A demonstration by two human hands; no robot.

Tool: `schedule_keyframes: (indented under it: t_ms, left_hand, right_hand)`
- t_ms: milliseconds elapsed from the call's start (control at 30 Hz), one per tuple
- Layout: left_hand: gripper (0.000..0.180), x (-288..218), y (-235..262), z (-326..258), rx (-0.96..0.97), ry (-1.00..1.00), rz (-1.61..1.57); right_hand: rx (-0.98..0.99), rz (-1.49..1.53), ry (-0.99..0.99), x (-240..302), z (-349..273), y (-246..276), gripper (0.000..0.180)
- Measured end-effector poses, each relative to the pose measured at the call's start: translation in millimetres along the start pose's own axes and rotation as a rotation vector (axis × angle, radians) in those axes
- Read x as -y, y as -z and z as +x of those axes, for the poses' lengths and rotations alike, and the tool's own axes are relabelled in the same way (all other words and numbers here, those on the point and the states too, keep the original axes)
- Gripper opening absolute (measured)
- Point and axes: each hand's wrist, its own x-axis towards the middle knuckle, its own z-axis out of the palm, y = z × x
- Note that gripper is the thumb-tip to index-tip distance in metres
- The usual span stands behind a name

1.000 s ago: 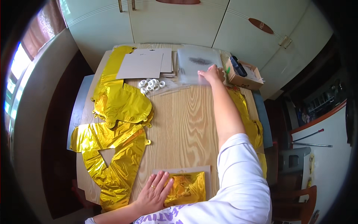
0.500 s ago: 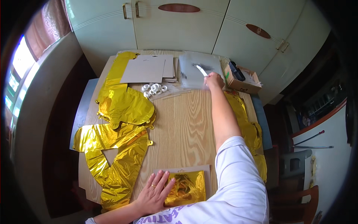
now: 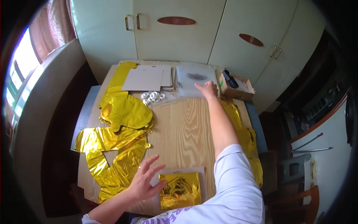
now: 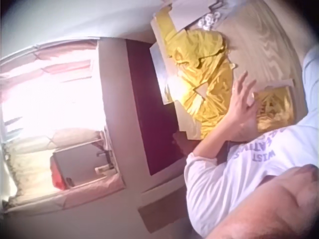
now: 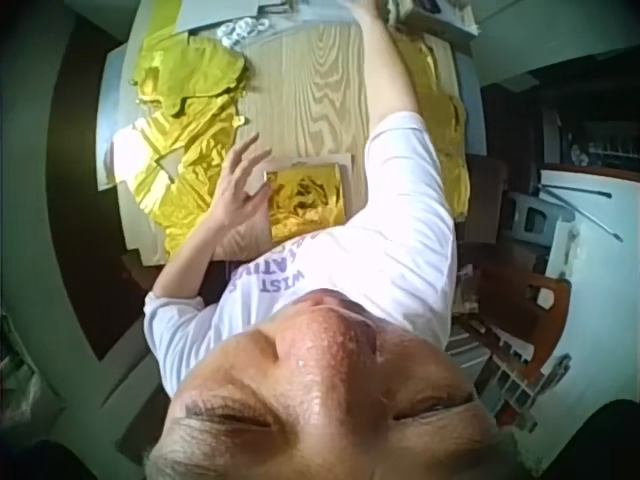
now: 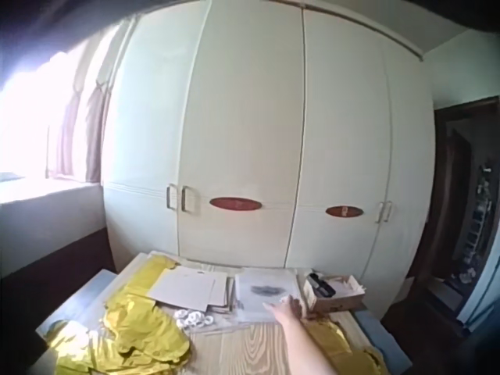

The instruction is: Folding gold foil balloons and placing them into plastic packaging with a paper insert.

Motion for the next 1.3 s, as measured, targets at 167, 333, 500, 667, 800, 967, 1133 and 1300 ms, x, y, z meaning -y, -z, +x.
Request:
schedule_keyframes:
  t_ms: [167, 333, 500, 667, 800, 967, 1133, 1300]
  left_hand:
    - [0.054, 0, 9, 11, 0.040, 0.041, 0.012]
    - [0.035, 21, 12, 62, -0.016, 0.053, -0.094]
    - [0.066, 52, -13, 136, -0.087, 0.462, -0.677]
    - [0.097, 40, -37, 181, -0.330, 0.631, -1.025]
    - [0.093, 45, -43, 162, -0.386, 0.565, -1.270]
    - [0.079, 24, -30, 122, -0.378, 0.498, -1.244]
    - [0.015, 47, -20, 93, -0.483, 0.311, -0.561]
    - [0.014, 8, -3, 77, -0.503, 0.240, -0.485]
  right_hand:
    - [0.094, -0.142, -0.127, 10, 9, -8, 0.045]
    - [-0.048, 0.230, 0.009, -29, 16, -3, 0.021]
    - [-0.014, 0.615, 0.304, -14, -41, 33, 0.020]
    - [0.172, 0.755, 0.324, 21, -150, 95, 0.021]
    - [0.200, 0.766, 0.341, 11, -206, 114, 0.021]
    - [0.191, 0.717, 0.393, 6, -254, 133, 0.023]
    - [0.013, 0.543, 0.636, 19, -275, 141, 0.024]
    - [0.119, 0.538, 0.529, 18, -296, 142, 0.025]
